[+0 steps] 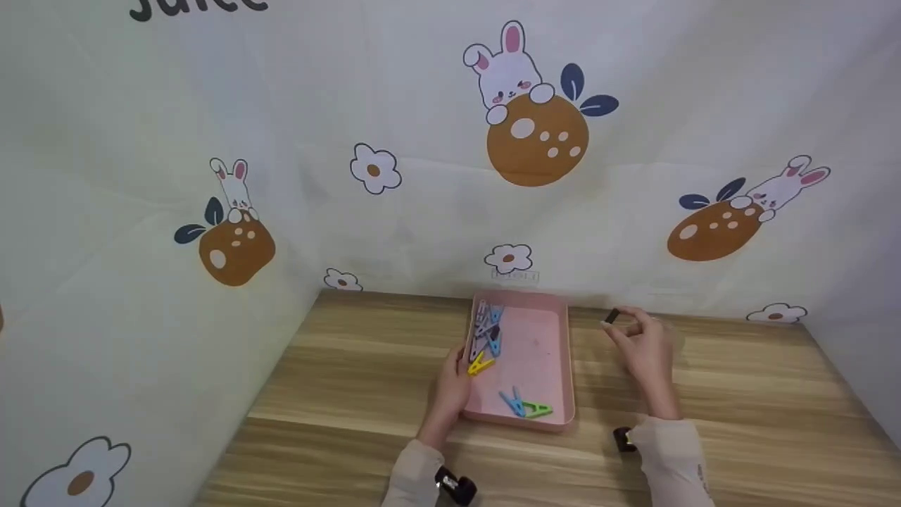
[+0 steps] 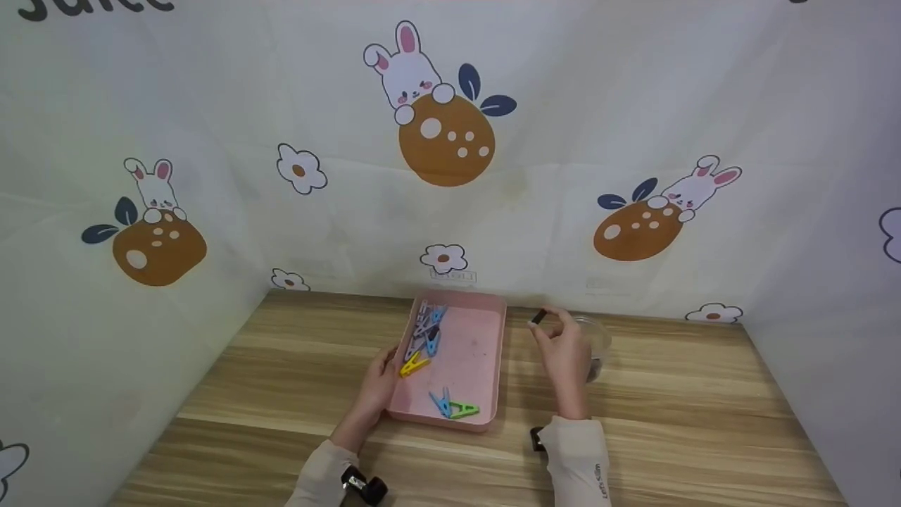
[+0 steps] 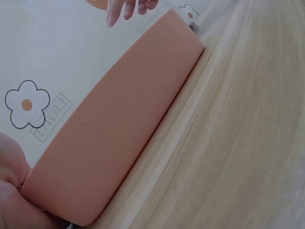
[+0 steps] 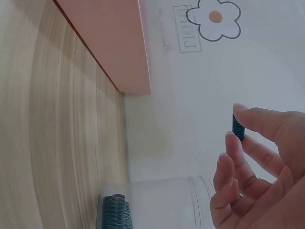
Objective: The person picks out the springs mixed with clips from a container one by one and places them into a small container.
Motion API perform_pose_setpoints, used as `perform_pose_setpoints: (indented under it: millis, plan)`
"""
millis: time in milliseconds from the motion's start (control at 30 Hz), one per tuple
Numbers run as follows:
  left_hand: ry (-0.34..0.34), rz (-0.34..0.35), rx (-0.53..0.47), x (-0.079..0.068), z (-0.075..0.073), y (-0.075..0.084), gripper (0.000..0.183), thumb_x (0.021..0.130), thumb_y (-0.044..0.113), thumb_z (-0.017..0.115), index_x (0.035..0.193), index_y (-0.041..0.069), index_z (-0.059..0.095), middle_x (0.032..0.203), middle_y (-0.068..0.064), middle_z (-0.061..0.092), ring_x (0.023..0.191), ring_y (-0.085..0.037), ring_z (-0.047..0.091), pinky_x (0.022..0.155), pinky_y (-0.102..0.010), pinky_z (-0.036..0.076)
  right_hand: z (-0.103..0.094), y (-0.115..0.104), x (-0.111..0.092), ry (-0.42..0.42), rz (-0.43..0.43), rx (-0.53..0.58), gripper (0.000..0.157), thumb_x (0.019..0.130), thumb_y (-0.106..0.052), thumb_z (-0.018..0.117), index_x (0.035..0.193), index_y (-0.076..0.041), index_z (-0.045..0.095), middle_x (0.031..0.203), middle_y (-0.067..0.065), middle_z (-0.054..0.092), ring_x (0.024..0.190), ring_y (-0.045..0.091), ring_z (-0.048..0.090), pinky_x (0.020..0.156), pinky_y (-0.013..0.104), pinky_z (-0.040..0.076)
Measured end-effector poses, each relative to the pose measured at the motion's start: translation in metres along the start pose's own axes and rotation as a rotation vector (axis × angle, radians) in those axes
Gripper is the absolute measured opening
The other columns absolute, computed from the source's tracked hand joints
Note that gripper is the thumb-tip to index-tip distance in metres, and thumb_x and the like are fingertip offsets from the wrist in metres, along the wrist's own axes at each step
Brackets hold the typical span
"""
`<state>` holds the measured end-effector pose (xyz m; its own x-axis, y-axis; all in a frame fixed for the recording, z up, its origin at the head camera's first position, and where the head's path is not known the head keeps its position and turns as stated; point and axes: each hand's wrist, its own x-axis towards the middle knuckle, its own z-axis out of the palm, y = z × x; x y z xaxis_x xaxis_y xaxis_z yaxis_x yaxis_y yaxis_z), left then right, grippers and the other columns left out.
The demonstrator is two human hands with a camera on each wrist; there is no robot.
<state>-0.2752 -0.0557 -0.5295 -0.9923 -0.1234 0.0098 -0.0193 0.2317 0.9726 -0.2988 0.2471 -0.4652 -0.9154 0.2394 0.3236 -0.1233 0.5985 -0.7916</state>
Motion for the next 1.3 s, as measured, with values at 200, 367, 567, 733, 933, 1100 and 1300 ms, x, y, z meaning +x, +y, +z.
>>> perform_pose_setpoints:
  millis: [200,367,567,733,933,1100,1300]
  plan:
    - [-0.005,0.001,-0.020,0.000,-0.001,0.001,0.042,0.113,0.005,0.037,0.152,-0.008,0.045,0.152,-0.031,0.051,0.143,-0.045,0.049,0.121,-0.058,0.038,-0.001,0.001,0.000,0.017,-0.026,0.002,0.040,0.095,-0.015,0.080,0.129,0.004,0.071,0.083,0.015,0.071,0.066,0.006,0.061,0.060,0.017,0.046]
    - [-0.011,-0.030,-0.020,0.001,0.000,0.001,0.043,0.114,0.008,0.036,0.154,-0.005,0.044,0.154,-0.029,0.051,0.144,-0.044,0.049,0.121,-0.058,0.038,-0.002,0.000,0.000,0.019,-0.005,0.001,0.041,0.095,-0.016,0.080,0.130,0.003,0.071,0.085,0.014,0.070,0.067,0.006,0.060,0.061,0.018,0.045]
    - [-0.008,-0.050,-0.006,0.000,-0.001,0.003,0.043,0.114,0.009,0.037,0.155,-0.002,0.045,0.154,-0.027,0.052,0.144,-0.042,0.050,0.121,-0.056,0.039,-0.004,0.001,0.000,0.018,0.028,0.053,0.039,0.095,-0.015,0.080,0.130,0.002,0.070,0.078,0.010,0.068,0.056,0.005,0.055,0.054,0.019,0.045]
    - [-0.002,-0.037,0.007,0.000,-0.001,0.003,0.042,0.114,0.008,0.037,0.154,-0.003,0.047,0.153,-0.027,0.053,0.143,-0.042,0.051,0.120,-0.057,0.040,-0.006,0.003,0.000,0.021,0.047,0.046,0.040,0.097,-0.017,0.078,0.133,-0.001,0.069,0.079,0.011,0.073,0.054,0.006,0.056,0.052,0.021,0.046]
    - [0.005,-0.026,0.021,0.000,0.000,0.001,0.042,0.113,0.007,0.038,0.153,-0.003,0.048,0.152,-0.027,0.054,0.142,-0.042,0.052,0.119,-0.057,0.041,-0.008,0.006,0.000,0.042,0.042,0.044,0.040,0.097,-0.017,0.078,0.132,0.001,0.070,0.075,0.005,0.068,0.055,0.005,0.055,0.053,0.020,0.046]
    - [0.018,0.002,0.035,0.000,0.000,0.000,0.041,0.113,0.006,0.040,0.151,-0.005,0.049,0.150,-0.028,0.056,0.139,-0.042,0.054,0.117,-0.058,0.043,-0.009,0.008,-0.001,0.062,0.025,0.031,0.040,0.095,-0.015,0.079,0.130,0.002,0.071,0.080,0.009,0.069,0.059,0.002,0.056,0.055,0.018,0.046]
    - [0.023,-0.020,0.033,-0.001,0.000,0.001,0.041,0.113,0.007,0.040,0.152,-0.004,0.049,0.150,-0.027,0.056,0.139,-0.041,0.054,0.117,-0.058,0.043,-0.013,0.008,-0.001,0.072,0.040,0.019,0.038,0.095,-0.018,0.080,0.128,0.000,0.072,0.075,0.006,0.070,0.058,0.002,0.055,0.053,0.018,0.045]
